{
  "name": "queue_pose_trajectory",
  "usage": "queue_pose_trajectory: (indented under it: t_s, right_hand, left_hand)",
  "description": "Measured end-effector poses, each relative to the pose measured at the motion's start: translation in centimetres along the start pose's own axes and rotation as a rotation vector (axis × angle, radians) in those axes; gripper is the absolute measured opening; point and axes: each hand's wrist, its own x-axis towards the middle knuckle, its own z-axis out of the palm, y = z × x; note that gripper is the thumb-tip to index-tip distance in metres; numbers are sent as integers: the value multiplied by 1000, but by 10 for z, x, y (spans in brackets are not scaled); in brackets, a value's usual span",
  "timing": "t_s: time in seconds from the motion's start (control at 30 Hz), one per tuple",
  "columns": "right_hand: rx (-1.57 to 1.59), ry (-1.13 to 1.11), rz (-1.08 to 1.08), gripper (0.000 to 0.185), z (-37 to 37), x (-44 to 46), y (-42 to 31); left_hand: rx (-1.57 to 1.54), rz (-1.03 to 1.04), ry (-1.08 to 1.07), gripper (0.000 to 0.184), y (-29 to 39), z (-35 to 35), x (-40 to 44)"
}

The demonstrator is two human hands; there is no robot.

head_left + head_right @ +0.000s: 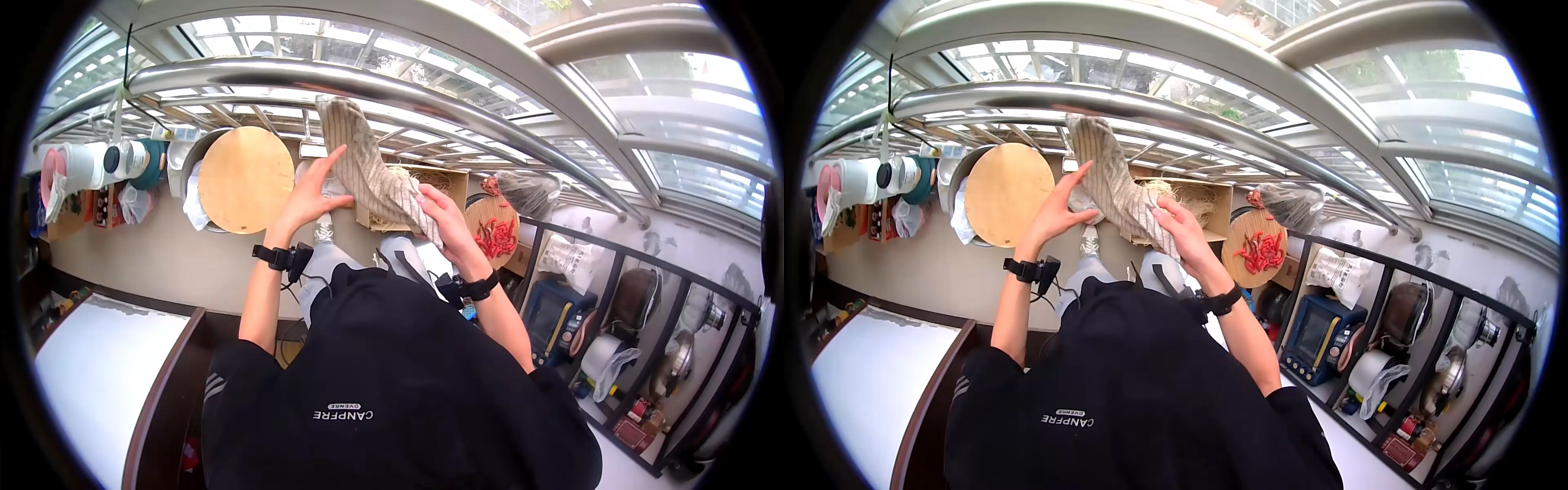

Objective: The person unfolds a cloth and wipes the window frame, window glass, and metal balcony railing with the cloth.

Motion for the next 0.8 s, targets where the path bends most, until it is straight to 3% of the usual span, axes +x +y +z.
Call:
queue_pose_trajectory:
  t_s: [0.13,0.2,0.27,0.3,0.33,0.43,0.47,0.57,0.63,0.73,0.8]
  right_hand:
    - [-230,-148,-53,39,23,-9,-8]
    - [-530,-187,-47,32,31,-14,-16]
    - [-770,-243,-103,26,34,-18,-22]
    - [-748,-237,-81,26,42,-20,-29]
    - [-804,-247,-49,26,39,-20,-33]
    - [-901,-226,95,23,32,-19,-46]
    - [-967,-223,74,22,26,-19,-48]
    - [-1121,-225,-49,20,9,-17,-57]
    - [-1322,-169,-429,20,4,-17,-58]
    - [-1556,-163,-795,20,2,-13,-66]
    - [-1525,-270,-732,21,-10,-15,-63]
  left_hand:
    - [-250,154,-126,82,51,3,-20]
    - [-376,259,-104,72,52,11,-17]
    - [-379,223,-260,71,49,14,-12]
    - [-385,206,-327,70,48,16,-9]
    - [-351,241,-312,54,46,21,-7]
    - [-247,98,-640,37,36,21,12]
    - [-203,157,-621,28,30,24,15]
    - [-180,151,-560,28,26,38,25]
    - [-164,210,-362,29,31,46,24]
    - [-120,197,-204,29,31,60,23]
    - [-47,202,-115,28,33,57,15]
